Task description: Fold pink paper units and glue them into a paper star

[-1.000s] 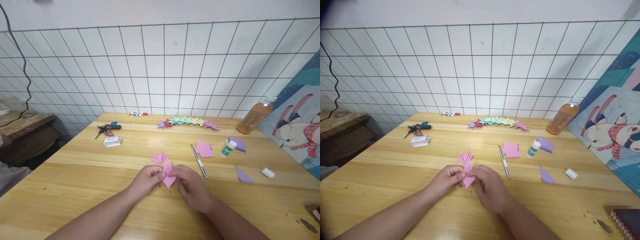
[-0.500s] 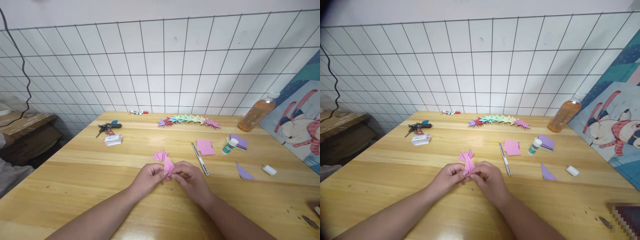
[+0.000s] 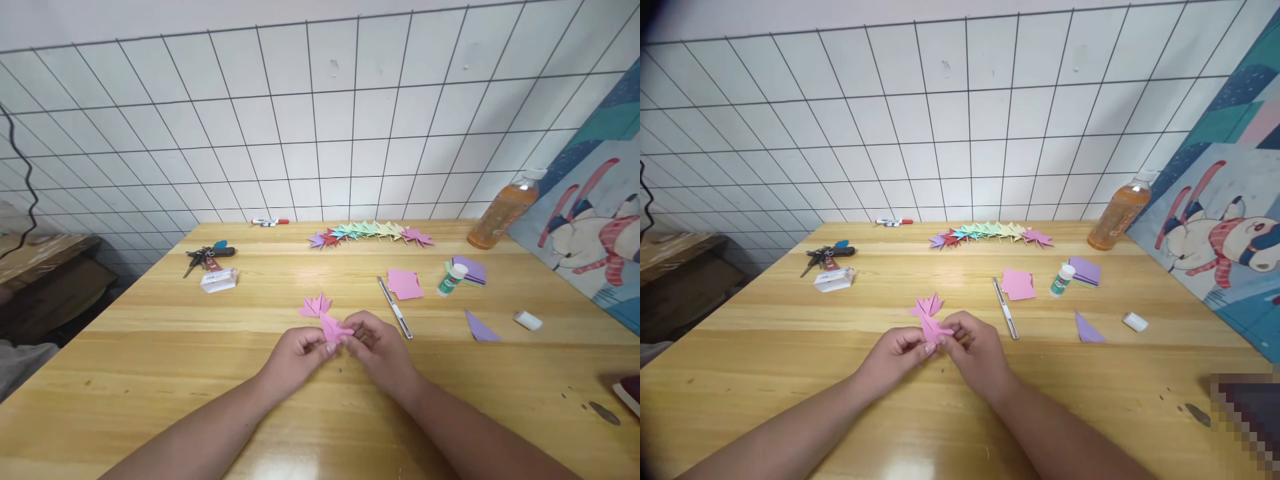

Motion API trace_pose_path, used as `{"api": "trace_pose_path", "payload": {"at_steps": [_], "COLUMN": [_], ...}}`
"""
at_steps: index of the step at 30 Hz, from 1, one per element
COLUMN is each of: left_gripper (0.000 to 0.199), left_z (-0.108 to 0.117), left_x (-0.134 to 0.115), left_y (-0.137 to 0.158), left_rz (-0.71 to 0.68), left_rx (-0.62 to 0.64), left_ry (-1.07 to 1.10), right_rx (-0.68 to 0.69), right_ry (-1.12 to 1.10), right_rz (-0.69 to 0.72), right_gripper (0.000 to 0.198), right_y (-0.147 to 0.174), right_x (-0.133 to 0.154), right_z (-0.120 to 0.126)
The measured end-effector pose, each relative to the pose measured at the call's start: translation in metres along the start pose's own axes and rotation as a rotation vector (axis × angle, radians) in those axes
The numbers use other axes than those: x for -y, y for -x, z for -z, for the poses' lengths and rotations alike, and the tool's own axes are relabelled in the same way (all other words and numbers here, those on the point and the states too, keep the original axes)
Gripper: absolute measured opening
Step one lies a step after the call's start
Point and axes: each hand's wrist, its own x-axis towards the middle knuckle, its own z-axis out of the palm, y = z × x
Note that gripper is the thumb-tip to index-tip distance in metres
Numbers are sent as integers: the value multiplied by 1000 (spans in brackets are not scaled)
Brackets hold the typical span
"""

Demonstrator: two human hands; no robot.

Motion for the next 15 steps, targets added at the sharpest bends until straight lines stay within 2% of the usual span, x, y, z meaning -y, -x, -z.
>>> {"api": "trace_pose_path", "payload": {"at_steps": [3,4,8,15], "left_gripper": [31,30,27,26], "left_z": [0,0,2,3], "left_x": [-5,-5,0,5], "left_y": [1,1,1,1], "left_rz": [-26,-28,-37,-76], "left_rx": [1,-1,-16,-32], "left_ry": [19,15,-50,-165], "right_rx": [25,49,123,79], "right_ry": [-142,-164,-196,-229], "right_rz": [-105,-148,-289,-293], "right_gripper": [44,46,24,21], "right_y": [-1,-2,-5,-8], "right_x": [-1,-1,0,-3], "right_z": [-2,-2,0,0]}}
